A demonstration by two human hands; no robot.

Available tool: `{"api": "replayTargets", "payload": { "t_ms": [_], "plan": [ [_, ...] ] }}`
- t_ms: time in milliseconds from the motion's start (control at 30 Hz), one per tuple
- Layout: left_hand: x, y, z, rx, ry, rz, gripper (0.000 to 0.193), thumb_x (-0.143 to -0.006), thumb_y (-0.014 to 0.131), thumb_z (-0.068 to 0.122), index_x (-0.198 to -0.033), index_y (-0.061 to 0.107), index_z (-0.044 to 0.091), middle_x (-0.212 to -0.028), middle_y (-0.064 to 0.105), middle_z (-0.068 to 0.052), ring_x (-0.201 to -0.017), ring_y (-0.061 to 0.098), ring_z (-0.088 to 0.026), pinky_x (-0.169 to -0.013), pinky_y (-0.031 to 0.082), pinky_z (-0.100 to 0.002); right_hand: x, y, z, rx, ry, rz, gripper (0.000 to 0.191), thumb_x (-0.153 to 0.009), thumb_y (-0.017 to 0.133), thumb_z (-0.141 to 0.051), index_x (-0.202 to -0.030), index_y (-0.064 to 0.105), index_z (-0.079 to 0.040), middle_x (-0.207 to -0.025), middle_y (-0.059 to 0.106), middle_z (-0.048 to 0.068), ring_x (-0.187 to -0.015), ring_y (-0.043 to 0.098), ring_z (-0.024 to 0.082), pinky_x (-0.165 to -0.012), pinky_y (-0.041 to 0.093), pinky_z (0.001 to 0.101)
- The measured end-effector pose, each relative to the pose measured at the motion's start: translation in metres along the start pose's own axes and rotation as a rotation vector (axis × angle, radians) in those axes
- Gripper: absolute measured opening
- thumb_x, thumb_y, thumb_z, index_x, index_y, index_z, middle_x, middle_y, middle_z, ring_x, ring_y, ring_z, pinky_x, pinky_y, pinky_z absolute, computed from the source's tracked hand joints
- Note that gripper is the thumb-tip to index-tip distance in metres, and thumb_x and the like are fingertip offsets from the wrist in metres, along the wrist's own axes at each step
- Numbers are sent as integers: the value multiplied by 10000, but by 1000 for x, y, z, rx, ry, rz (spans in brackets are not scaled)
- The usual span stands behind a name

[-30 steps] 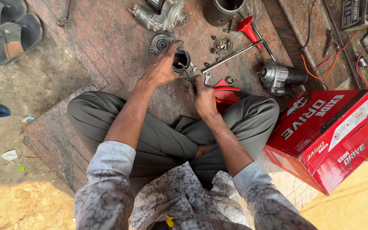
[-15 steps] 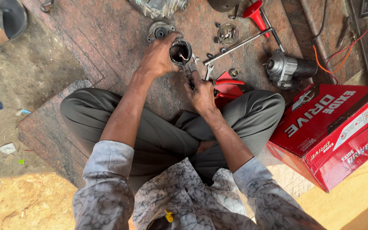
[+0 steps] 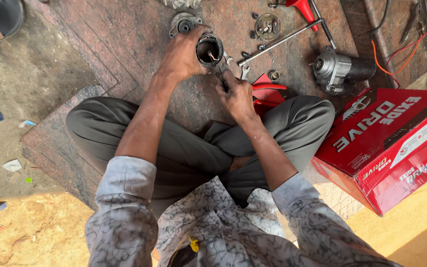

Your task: The person sits on the floor of a repair shop and works on a starter motor, fitting the armature with brushes into the cylindrical housing and using pliers and a wrench to position and tighten components while handling small screws and parts laid out around them.

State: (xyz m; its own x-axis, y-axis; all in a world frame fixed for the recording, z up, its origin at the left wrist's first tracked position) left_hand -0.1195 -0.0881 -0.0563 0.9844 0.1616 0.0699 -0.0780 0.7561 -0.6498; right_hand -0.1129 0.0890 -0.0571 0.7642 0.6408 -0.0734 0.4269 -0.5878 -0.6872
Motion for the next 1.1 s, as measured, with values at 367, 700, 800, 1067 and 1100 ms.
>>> {"api": "replayTargets", "payload": {
  "t_ms": [367, 700, 800, 1067, 1100],
  "plan": [
    [-6, 2, -3, -33, 11, 2, 988, -485, 1020, 202, -1356, 567, 90, -1218, 710, -180, -1085, 688, -402, -963, 546, -483, 1, -2, 3, 155, -76, 27, 212, -874, 773, -87, -986, 596, -56, -722, 661, 184, -683, 670, 417, -577, 500, 508],
    [-3, 9, -12, -58, -40, -53, 1009, -546, 1009, 235, -1425, 534, 85, -1219, 704, -195, -1104, 685, -409, -973, 555, -491, 2, -1, -4, 176, -105, 26, 269, -853, 788, -65, -993, 560, -41, -819, 687, 189, -760, 659, 439, -611, 491, 510],
    [-5, 7, -6, -17, 8, -35, 979, -545, 989, 211, -1408, 543, 81, -1239, 711, -177, -1101, 703, -393, -970, 570, -474, 2, 2, 3, 110, -41, -1, 237, -849, 761, -47, -1004, 583, -58, -785, 685, 187, -737, 670, 428, -601, 511, 490],
    [-2, 1, -2, -13, -26, -51, 937, -576, 997, 220, -1396, 558, 106, -1238, 715, -175, -1135, 678, -408, -976, 559, -491, 2, 1, 3, 109, -38, -1, 204, -876, 755, -75, -978, 579, -66, -764, 676, 174, -721, 676, 423, -590, 504, 494],
    [-3, -1, 1, -27, 1, -40, 945, -558, 1007, 221, -1382, 560, 102, -1237, 711, -178, -1125, 672, -415, -966, 554, -496, 3, 0, 2, 105, -50, -5, 191, -871, 741, -64, -972, 579, -69, -761, 676, 166, -713, 676, 422, -588, 504, 493]
  ]
}}
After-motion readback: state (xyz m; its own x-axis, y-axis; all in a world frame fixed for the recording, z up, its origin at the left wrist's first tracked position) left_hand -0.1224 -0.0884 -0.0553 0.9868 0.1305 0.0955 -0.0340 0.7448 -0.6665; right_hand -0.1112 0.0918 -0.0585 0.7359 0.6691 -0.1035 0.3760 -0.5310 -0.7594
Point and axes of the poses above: each hand's wrist, its own x-axis away from the middle knuckle, its own y-axis out of the palm, z = x × y, the point moved 10 cm from there along -x, towards the middle knuckle
